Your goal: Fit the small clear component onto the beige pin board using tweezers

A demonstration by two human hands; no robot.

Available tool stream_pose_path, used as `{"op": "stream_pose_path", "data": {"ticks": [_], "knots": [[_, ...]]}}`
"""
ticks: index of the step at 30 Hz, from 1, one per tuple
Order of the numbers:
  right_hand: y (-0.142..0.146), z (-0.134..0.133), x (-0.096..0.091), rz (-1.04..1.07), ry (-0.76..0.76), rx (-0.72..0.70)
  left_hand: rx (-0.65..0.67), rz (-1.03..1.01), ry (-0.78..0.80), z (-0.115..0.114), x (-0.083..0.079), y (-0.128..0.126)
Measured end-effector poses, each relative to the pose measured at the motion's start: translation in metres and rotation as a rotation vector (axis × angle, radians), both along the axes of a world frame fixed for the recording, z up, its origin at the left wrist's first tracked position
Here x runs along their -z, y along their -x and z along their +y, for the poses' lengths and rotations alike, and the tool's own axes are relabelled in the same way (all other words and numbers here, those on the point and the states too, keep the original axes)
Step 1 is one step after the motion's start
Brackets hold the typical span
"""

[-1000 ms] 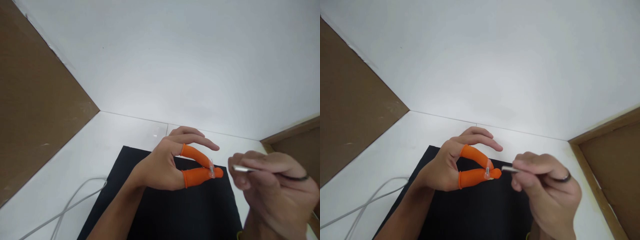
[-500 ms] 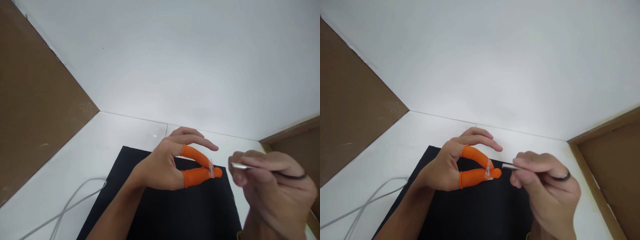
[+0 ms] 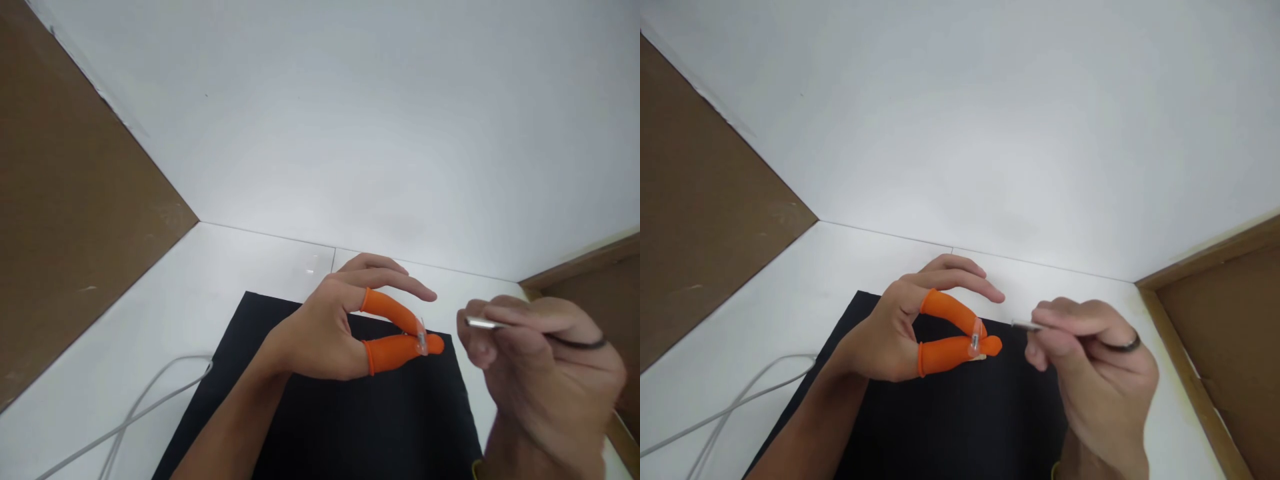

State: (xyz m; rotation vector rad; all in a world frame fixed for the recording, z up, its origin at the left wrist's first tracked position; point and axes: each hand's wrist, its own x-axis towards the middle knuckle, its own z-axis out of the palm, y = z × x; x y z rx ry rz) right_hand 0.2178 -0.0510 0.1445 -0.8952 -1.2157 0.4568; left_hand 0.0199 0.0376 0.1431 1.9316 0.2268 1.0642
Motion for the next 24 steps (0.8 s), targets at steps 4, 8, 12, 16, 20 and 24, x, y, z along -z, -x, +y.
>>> {"op": "stream_pose_path", "data": {"ticks": [4,8,12,16,20,24], "knots": [[0.001,-0.001,0.001,0.044,0.009,0.027,0.001,0.002,0.011,-0.001,0.000,0.003],[-0.005,-0.011,-0.003,-0.080,0.087,-0.202,-0.007,0.005,0.025,0.005,-0.003,-0.002],[-0.008,-0.003,-0.002,-0.033,0.047,-0.117,0.005,-0.004,0.018,0.006,-0.002,-0.005],[-0.009,0.008,0.000,0.066,-0.022,0.024,0.010,-0.006,0.024,0.004,0.000,-0.005],[-0.008,-0.005,-0.005,-0.063,0.027,-0.070,0.006,-0.005,0.031,0.005,-0.002,-0.006],[-0.005,-0.014,-0.006,-0.182,0.083,-0.207,0.006,-0.004,0.023,0.007,-0.002,-0.007]]}}
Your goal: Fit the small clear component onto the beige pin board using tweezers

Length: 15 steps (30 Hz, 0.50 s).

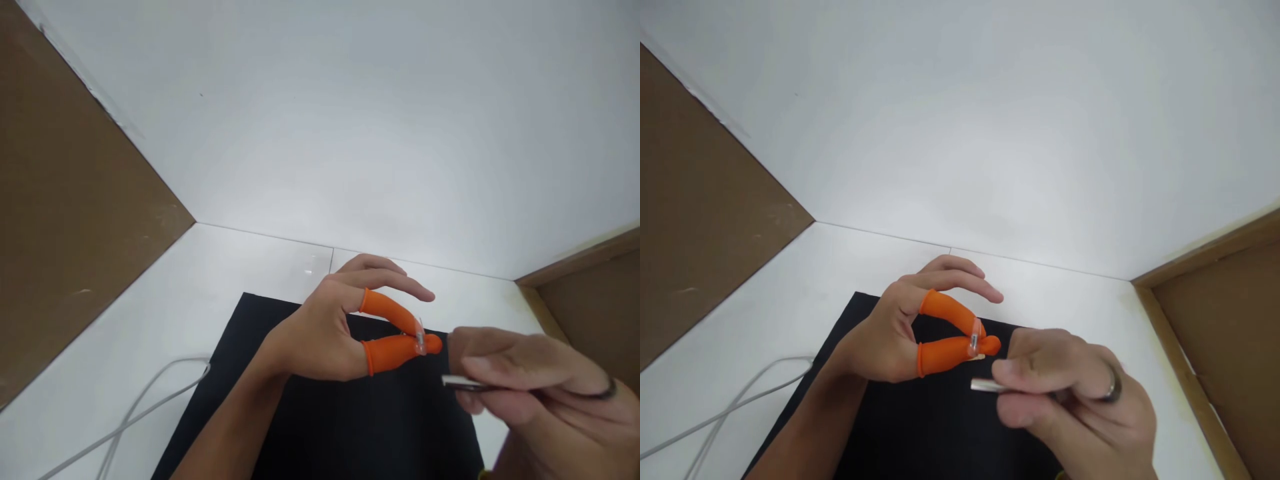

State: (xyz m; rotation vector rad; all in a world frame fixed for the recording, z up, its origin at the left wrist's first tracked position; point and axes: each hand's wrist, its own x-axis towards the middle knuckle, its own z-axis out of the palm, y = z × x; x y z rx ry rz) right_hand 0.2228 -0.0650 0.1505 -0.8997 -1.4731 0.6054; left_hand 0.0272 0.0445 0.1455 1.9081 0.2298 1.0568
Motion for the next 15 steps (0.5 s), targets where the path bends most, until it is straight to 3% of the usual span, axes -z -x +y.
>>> {"op": "stream_pose_path", "data": {"ticks": [6,15], "knots": [[0.002,0.014,0.009,0.211,-0.094,0.299,0.000,0.011,-0.002,-0.006,0.005,0.002],[0.000,0.007,0.008,0.066,0.005,0.230,-0.020,0.007,-0.002,0.002,0.004,-0.001]]}}
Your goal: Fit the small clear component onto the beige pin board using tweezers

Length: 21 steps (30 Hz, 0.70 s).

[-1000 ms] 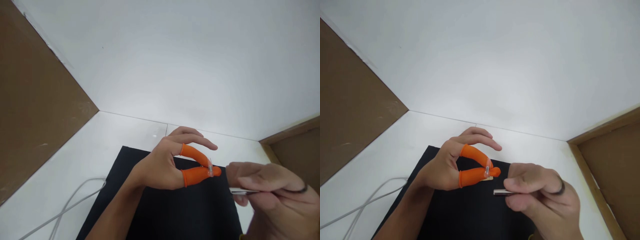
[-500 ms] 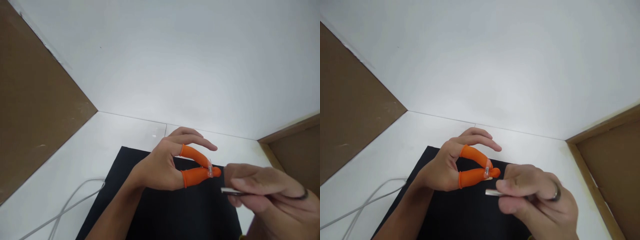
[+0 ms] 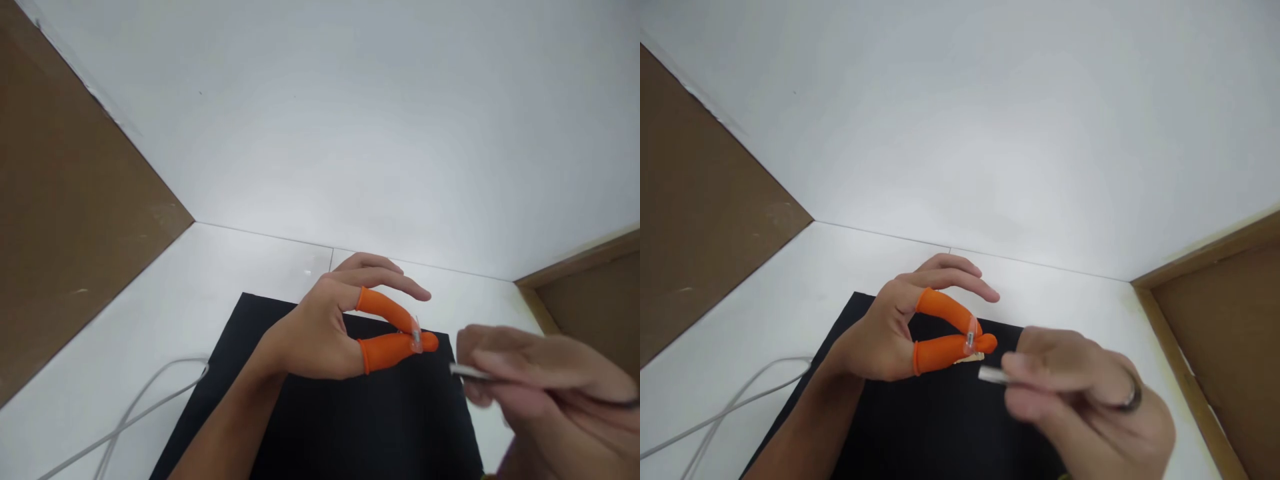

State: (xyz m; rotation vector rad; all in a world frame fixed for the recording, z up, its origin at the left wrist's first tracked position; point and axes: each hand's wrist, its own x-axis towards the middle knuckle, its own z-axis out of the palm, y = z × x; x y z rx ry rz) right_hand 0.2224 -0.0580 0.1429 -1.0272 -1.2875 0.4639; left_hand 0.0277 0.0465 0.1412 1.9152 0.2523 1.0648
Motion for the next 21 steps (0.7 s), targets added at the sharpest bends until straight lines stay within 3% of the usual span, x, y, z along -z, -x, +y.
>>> {"op": "stream_pose_path", "data": {"ticks": [5,11,17,21], "knots": [[-0.001,-0.007,0.000,-0.046,-0.003,-0.054,0.000,-0.002,0.004,-0.004,0.007,0.006],[-0.004,-0.013,-0.013,-0.236,0.059,-0.218,-0.006,-0.003,-0.004,0.004,0.001,0.002],[0.007,0.000,0.002,0.123,-0.099,0.047,0.004,0.002,0.003,-0.005,0.006,0.009],[0.009,0.000,-0.002,0.145,-0.072,0.028,0.008,0.012,-0.003,-0.005,0.002,0.010]]}}
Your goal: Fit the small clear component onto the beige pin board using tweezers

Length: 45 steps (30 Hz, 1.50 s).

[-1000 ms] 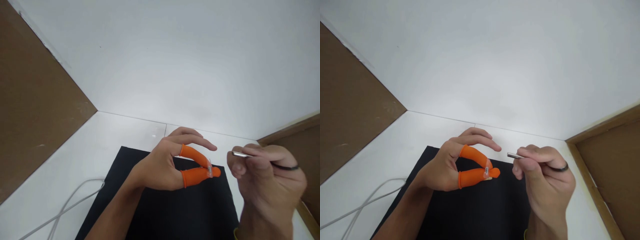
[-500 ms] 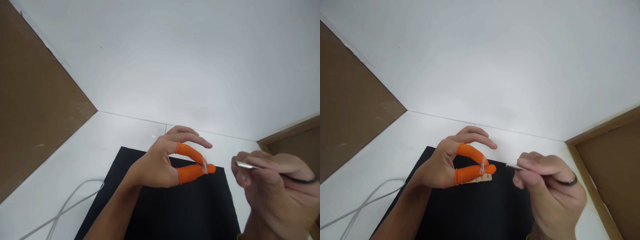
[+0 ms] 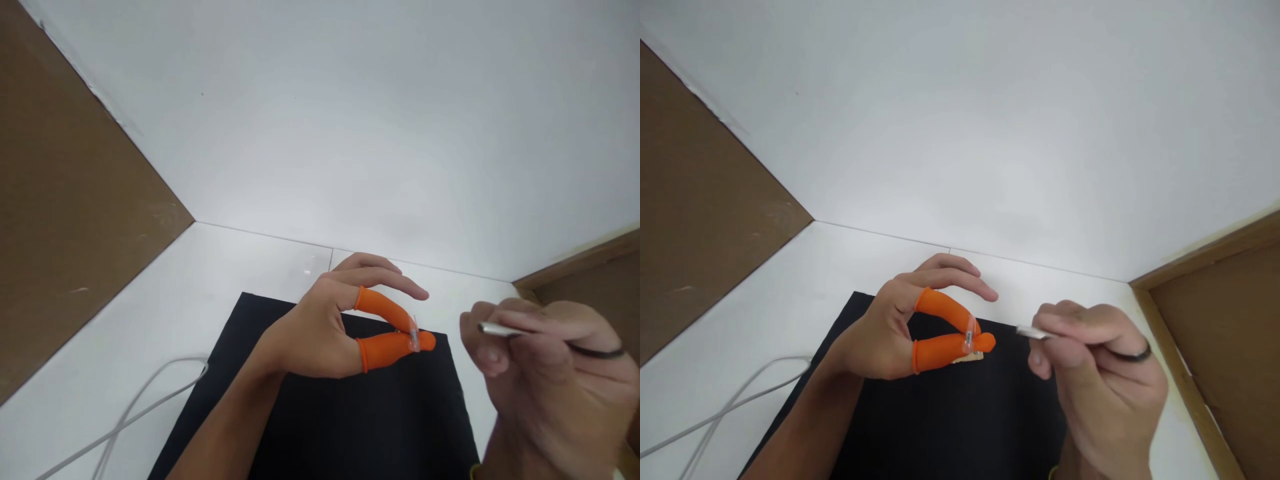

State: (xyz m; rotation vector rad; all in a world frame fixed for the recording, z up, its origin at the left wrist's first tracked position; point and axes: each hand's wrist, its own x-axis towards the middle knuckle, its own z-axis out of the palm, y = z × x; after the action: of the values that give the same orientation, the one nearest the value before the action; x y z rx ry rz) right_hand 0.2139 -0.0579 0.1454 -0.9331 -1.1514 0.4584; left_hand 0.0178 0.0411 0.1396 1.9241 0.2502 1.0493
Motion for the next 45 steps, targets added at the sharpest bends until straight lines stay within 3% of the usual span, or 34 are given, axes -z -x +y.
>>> {"op": "stream_pose_path", "data": {"ticks": [5,10,14,19,24,27,33,35,41,45], "knots": [[-0.004,-0.009,-0.006,-0.190,0.035,-0.296,-0.015,0.001,0.008,0.006,-0.006,-0.006],[-0.002,0.008,0.001,0.067,-0.020,-0.191,-0.003,-0.010,-0.009,-0.003,-0.003,-0.001],[-0.004,0.009,0.002,0.202,-0.039,-0.192,-0.013,-0.012,-0.021,-0.005,-0.002,-0.003],[-0.010,-0.006,0.006,-0.037,0.050,-0.314,-0.032,0.009,-0.015,0.002,-0.004,-0.013],[-0.008,0.008,0.012,0.092,-0.014,-0.103,-0.024,0.003,-0.024,-0.005,-0.002,-0.011],[-0.008,0.012,0.013,0.147,-0.020,-0.076,-0.020,-0.003,-0.033,-0.009,-0.002,-0.007],[-0.016,-0.009,0.009,-0.104,0.082,-0.322,-0.026,0.017,0.005,0.000,-0.008,-0.012],[-0.016,-0.010,0.010,-0.126,0.065,-0.276,-0.025,0.020,0.007,0.001,-0.008,-0.013],[-0.002,0.009,0.014,0.078,-0.060,0.057,-0.013,0.005,-0.025,-0.007,0.000,-0.005],[-0.006,0.001,0.011,0.004,-0.049,0.032,-0.010,0.008,-0.012,-0.005,-0.002,-0.005]]}}
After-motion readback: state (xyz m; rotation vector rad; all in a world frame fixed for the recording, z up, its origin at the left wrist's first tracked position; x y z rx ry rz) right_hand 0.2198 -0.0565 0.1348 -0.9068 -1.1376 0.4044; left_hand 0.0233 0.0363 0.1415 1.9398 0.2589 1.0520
